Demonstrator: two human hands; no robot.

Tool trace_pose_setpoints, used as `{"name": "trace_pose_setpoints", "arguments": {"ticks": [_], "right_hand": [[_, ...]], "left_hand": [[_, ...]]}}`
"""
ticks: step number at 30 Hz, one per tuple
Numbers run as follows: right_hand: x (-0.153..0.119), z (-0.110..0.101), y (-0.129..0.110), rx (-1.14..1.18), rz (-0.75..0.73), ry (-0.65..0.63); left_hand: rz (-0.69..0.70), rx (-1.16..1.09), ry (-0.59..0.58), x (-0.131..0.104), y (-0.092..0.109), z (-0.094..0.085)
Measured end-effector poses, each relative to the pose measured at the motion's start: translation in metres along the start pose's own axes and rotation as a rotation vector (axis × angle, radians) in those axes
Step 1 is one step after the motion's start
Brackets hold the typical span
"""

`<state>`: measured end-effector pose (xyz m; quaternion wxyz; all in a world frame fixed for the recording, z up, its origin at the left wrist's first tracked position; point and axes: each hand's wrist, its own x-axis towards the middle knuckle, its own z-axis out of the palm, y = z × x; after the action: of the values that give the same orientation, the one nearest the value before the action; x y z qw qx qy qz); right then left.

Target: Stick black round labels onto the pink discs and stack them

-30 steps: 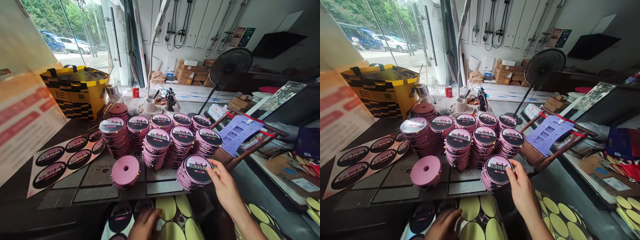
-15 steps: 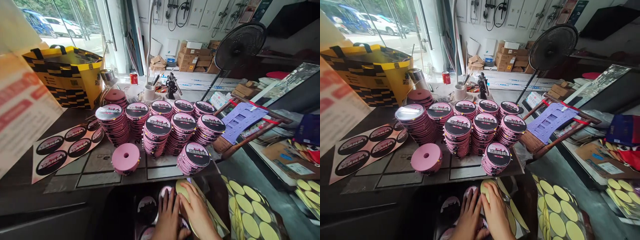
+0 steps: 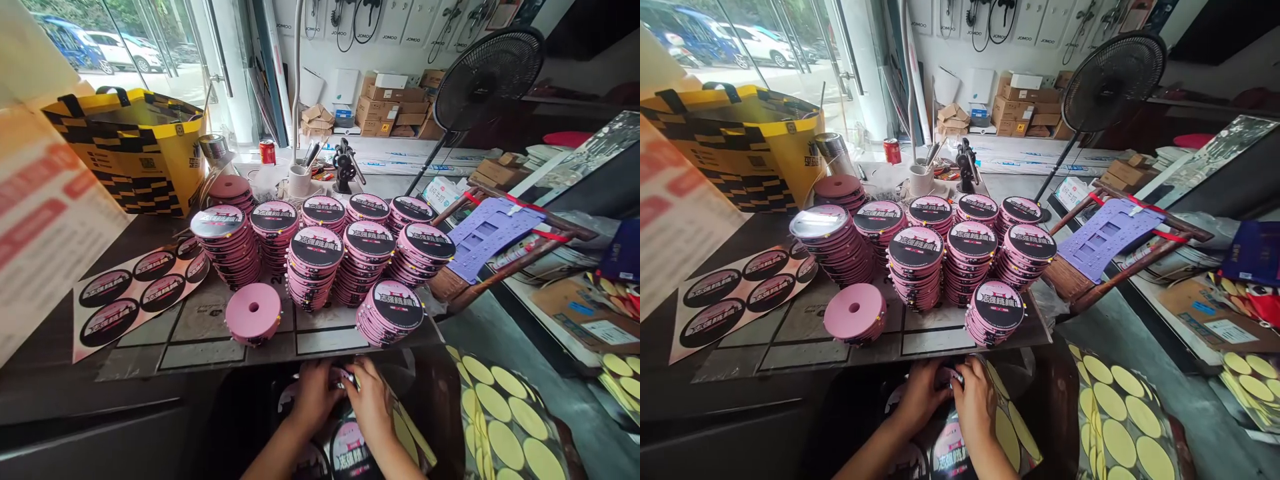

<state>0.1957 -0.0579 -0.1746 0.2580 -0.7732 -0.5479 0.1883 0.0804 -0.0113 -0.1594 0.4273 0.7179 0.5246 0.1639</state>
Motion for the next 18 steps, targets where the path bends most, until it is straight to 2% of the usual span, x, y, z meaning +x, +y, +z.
{"name": "trace_pose_setpoints", "arguments": {"ticks": [6, 10, 15, 18], "right_hand": [[0.009, -0.003, -0.001, 0.025, 0.022, 0.019], [0.012, -0.002, 0.004, 0.085, 0.021, 0.034], [0.011, 0.002, 0.011, 0.14, 0.007, 0.045], [0.01, 0.005, 0.014, 0.175, -0.007, 0.056]], "left_hand": [[-0.043, -0.147, 0.014, 0.0, -0.007, 0.002], [-0.09, -0.294, -0.033, 0.009, -0.011, 0.003], [-0.288, -0.456, -0.132, 0.023, -0.016, 0.007], [-0.38, -0.533, -0.147, 0.027, -0.017, 0.005]]}}
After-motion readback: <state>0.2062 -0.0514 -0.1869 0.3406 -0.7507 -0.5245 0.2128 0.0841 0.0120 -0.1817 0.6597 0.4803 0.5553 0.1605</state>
